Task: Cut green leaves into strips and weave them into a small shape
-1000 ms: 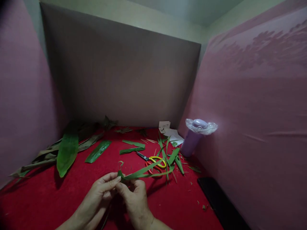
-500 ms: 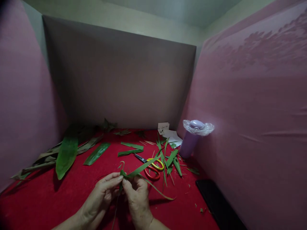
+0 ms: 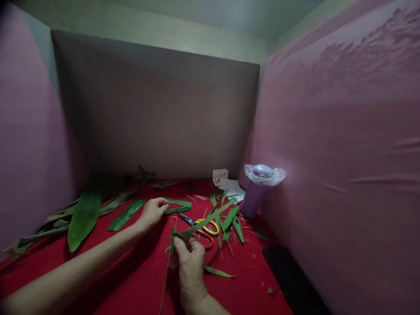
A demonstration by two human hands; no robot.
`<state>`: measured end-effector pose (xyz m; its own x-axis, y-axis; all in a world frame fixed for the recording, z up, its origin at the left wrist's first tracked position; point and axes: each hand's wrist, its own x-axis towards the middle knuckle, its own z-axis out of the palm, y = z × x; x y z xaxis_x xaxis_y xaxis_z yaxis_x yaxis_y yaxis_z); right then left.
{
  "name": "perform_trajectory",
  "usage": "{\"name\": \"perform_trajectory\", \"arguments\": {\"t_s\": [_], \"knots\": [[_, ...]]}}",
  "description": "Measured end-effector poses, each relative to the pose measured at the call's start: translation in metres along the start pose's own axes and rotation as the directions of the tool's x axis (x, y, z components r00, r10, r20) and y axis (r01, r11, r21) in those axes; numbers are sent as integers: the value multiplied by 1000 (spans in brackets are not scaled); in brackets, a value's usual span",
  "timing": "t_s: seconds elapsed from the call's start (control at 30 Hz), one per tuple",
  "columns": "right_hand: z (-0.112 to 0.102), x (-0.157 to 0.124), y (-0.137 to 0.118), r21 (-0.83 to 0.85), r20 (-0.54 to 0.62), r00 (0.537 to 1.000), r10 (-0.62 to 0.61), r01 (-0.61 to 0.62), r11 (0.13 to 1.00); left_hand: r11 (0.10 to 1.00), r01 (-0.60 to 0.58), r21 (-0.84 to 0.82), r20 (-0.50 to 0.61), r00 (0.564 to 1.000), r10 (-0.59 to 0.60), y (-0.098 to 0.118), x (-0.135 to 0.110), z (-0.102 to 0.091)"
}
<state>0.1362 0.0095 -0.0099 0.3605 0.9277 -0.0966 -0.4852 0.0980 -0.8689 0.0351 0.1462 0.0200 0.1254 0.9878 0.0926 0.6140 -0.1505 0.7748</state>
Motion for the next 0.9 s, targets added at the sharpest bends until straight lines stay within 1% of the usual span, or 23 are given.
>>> {"name": "perform_trajectory", "arguments": {"t_s": [0.1,0.23,0.37,0.47,0.57,0.63,0.77,0.9], "knots": [[-1,3,0,-9,9,1000,-13,13,1000,981,-2,196,57,998,-9,2,27,13],[-2,6,0,3,23,1000,-8,8,1000,929,-19,369,124,992,-29,3,41,24],[-2,7,-1,-8,28,1000,6,-6,1000,891,-24,453,183,981,-67,3,46,24],[-2,7,0,-7,21,1000,4,-4,1000,884,-13,467,205,974,-94,2,47,21],[-3,8,0,-13,14,1000,10,-10,1000,904,33,427,198,972,-129,0,47,20],[-3,9,1,-20,10,1000,20,-20,1000,928,75,365,187,971,-151,-1,46,20],[-4,12,1,-44,-9,1000,14,-15,999,972,152,181,167,969,-183,-3,42,19],[-3,11,0,-52,-24,1000,14,-15,999,976,217,-37,165,964,-208,-4,30,9]]}}
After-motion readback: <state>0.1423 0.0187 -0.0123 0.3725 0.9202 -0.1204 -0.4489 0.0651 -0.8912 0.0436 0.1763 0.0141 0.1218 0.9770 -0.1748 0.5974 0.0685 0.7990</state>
